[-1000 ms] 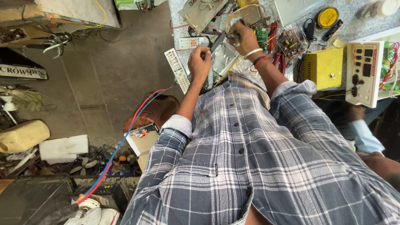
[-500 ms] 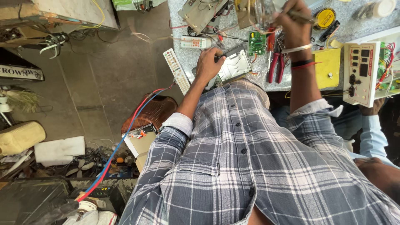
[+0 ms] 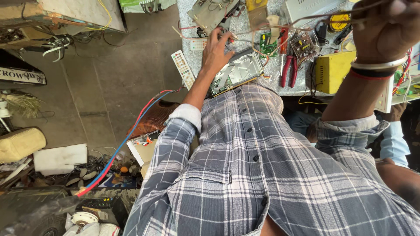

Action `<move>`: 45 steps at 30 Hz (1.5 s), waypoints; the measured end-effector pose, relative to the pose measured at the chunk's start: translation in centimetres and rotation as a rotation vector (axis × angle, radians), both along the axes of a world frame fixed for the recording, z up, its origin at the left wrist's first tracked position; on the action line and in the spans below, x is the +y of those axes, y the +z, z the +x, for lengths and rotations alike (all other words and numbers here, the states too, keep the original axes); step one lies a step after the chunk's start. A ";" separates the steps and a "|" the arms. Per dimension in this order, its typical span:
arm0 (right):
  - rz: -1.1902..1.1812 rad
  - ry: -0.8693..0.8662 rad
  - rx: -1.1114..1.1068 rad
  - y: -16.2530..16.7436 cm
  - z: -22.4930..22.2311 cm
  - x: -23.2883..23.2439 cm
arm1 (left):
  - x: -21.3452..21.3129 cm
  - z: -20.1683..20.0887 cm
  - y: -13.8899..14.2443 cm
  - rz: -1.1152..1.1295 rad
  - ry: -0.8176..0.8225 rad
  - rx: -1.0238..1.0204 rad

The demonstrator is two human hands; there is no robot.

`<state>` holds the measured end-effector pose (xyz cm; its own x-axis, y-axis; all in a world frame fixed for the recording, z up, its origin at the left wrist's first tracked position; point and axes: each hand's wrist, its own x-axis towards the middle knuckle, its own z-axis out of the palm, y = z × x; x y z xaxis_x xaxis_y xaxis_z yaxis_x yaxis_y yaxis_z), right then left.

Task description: The person uses a screwdriver to remove screws from a metal electronics enclosure, then opens it to access the internal circuit board. They adjust components and wires inside, then reassemble the enclosure and place it on the workbench.

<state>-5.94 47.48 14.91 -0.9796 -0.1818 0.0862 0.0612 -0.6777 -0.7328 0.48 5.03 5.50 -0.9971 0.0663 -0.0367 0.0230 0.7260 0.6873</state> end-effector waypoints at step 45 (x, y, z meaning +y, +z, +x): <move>0.889 0.069 0.097 -2.7 14.1 -16.6 | -3.0 3.5 -3.3 1.795 0.529 -0.377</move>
